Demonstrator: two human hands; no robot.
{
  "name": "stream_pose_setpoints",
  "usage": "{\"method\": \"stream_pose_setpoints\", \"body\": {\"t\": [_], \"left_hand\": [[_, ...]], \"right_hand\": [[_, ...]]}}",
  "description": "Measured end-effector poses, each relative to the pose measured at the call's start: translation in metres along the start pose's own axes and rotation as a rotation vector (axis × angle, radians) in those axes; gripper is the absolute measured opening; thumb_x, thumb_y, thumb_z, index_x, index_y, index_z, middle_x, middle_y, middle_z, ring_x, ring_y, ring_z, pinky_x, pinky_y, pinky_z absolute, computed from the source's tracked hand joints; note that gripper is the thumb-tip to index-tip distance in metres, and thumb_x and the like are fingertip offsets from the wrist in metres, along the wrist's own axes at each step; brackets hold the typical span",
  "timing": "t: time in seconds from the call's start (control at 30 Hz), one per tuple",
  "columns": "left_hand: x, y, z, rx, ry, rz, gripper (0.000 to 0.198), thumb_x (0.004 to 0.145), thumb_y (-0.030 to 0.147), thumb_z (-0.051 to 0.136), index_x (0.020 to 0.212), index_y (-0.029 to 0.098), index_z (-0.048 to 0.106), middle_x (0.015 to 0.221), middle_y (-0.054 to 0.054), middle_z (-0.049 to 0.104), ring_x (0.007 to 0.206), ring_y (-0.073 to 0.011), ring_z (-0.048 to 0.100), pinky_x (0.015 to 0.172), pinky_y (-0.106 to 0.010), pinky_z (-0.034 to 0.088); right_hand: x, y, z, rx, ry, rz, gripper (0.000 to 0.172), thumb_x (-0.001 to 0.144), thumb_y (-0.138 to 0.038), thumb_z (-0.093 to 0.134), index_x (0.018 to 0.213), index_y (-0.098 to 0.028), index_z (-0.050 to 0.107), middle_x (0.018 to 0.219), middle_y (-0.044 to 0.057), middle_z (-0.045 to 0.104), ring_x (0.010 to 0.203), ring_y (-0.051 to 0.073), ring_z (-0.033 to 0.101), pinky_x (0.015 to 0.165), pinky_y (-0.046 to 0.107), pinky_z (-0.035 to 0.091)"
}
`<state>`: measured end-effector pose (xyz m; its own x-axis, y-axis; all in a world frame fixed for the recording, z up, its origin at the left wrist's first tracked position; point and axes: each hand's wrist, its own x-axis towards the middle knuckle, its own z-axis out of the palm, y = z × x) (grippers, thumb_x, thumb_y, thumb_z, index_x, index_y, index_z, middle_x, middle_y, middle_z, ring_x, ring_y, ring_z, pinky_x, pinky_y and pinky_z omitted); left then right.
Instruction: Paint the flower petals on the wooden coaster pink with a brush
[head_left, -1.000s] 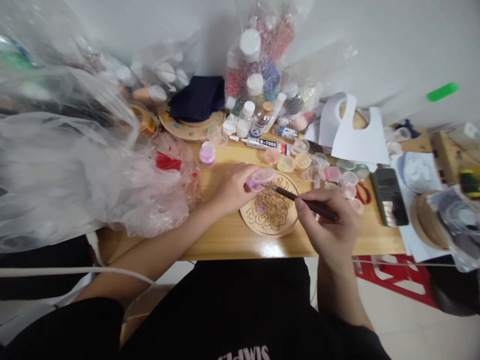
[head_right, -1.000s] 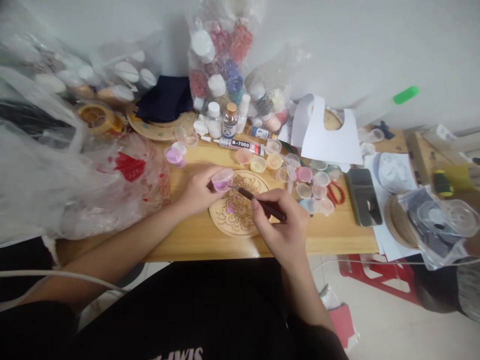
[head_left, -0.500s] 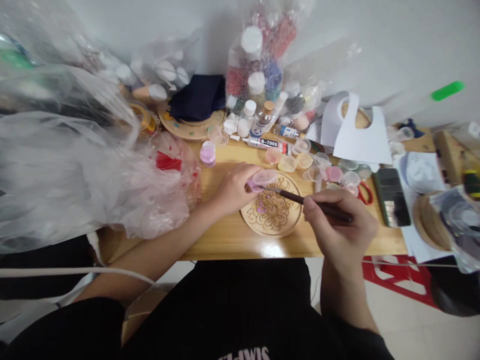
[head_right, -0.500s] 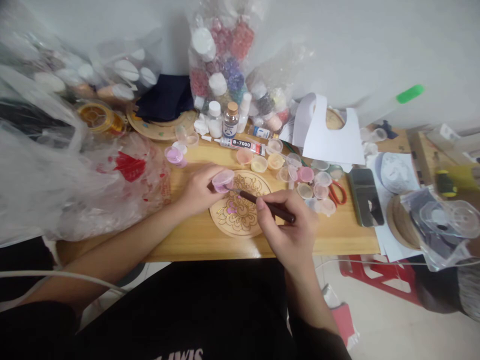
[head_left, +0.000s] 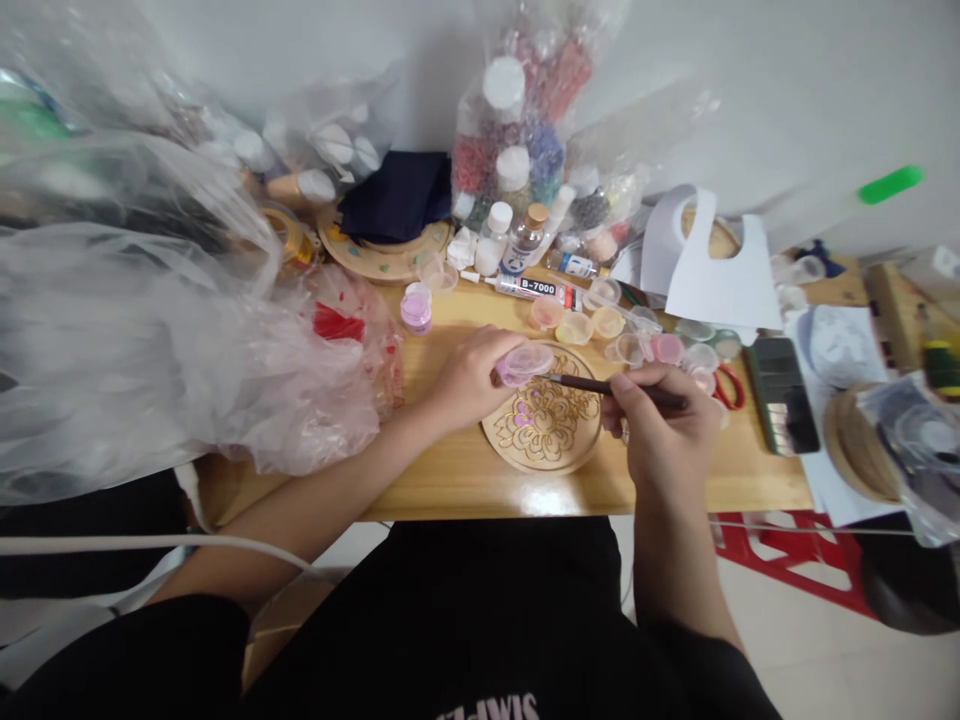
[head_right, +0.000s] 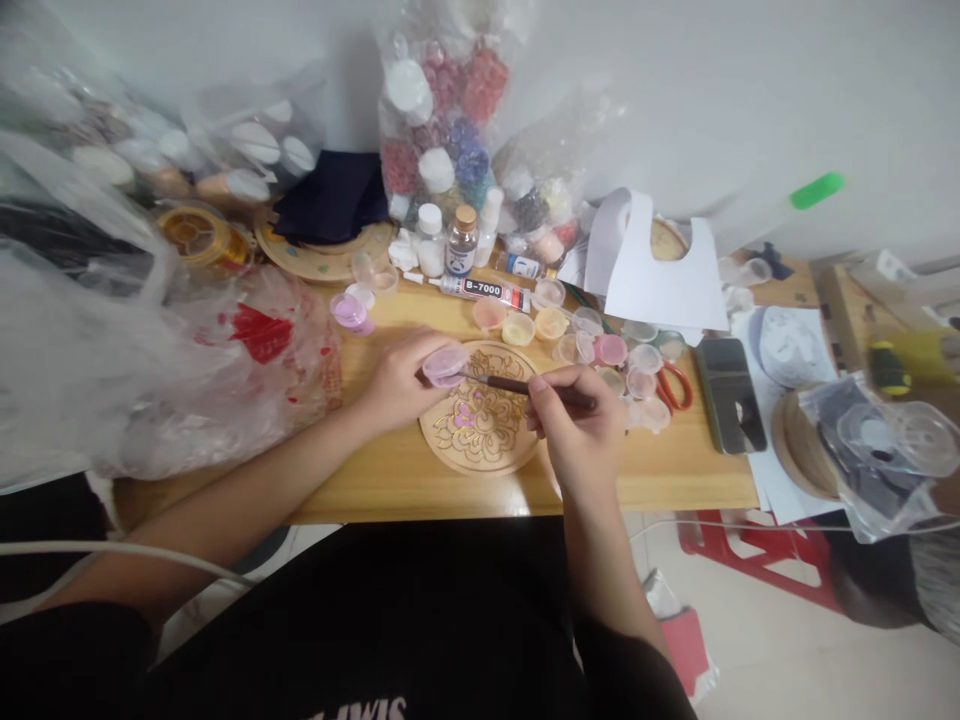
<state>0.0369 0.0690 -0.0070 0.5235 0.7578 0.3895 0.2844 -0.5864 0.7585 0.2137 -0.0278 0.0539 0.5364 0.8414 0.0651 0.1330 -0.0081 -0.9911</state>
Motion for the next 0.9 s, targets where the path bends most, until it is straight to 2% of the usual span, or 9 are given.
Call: {"method": "stream_pose_setpoints", "body": {"t": [0.27,0.47,0.57,0.7,0.9], "left_hand": [[0.0,-0.002,0.002,-0.007,0.001,-0.022,0.025,0.077,0.006,0.079,0.098,0.017,0.07,0.089,-0.002,0.073,0.081,-0.016,0.067,0.074,-0.029,0.054],[-0.002,-0.002,0.002,-0.012,0.023,-0.003,0.029,0.075,0.002,0.077,0.1,0.015,0.07,0.093,-0.004,0.074,0.085,-0.017,0.068,0.077,-0.029,0.056],[-0.002,-0.001,0.003,-0.01,0.045,-0.005,0.03,0.075,0.0,0.074,0.101,0.015,0.069,0.094,-0.004,0.075,0.087,-0.0172,0.069,0.078,-0.029,0.057],[0.0,-0.003,0.004,-0.031,0.089,-0.066,0.023,0.08,0.003,0.071,0.099,0.015,0.069,0.092,-0.004,0.074,0.087,-0.017,0.07,0.079,-0.029,0.058],[0.0,-0.004,0.004,-0.072,0.075,-0.117,0.026,0.08,0.003,0.07,0.103,0.014,0.069,0.1,-0.005,0.076,0.093,-0.0176,0.071,0.082,-0.029,0.058]], "right_hand": [[0.007,0.016,-0.002,0.194,0.014,0.163,0.023,0.067,-0.031,0.083,0.06,-0.022,0.063,0.045,-0.006,0.059,0.034,0.008,0.046,0.032,0.019,0.03],[0.006,0.021,-0.007,0.217,0.001,0.172,0.023,0.069,-0.034,0.083,0.062,-0.023,0.064,0.046,-0.007,0.055,0.036,0.008,0.047,0.033,0.019,0.031],[0.004,0.021,-0.015,0.242,-0.006,0.163,0.024,0.07,-0.033,0.082,0.061,-0.022,0.062,0.046,-0.008,0.052,0.037,0.007,0.046,0.034,0.018,0.031],[-0.004,0.021,-0.031,0.224,0.012,0.153,0.027,0.072,-0.033,0.082,0.06,-0.021,0.06,0.046,-0.007,0.051,0.038,0.007,0.046,0.034,0.018,0.031],[-0.016,0.023,-0.043,0.153,0.1,0.262,0.022,0.062,-0.028,0.086,0.061,-0.021,0.065,0.043,-0.006,0.055,0.036,0.008,0.047,0.035,0.018,0.031]]}}
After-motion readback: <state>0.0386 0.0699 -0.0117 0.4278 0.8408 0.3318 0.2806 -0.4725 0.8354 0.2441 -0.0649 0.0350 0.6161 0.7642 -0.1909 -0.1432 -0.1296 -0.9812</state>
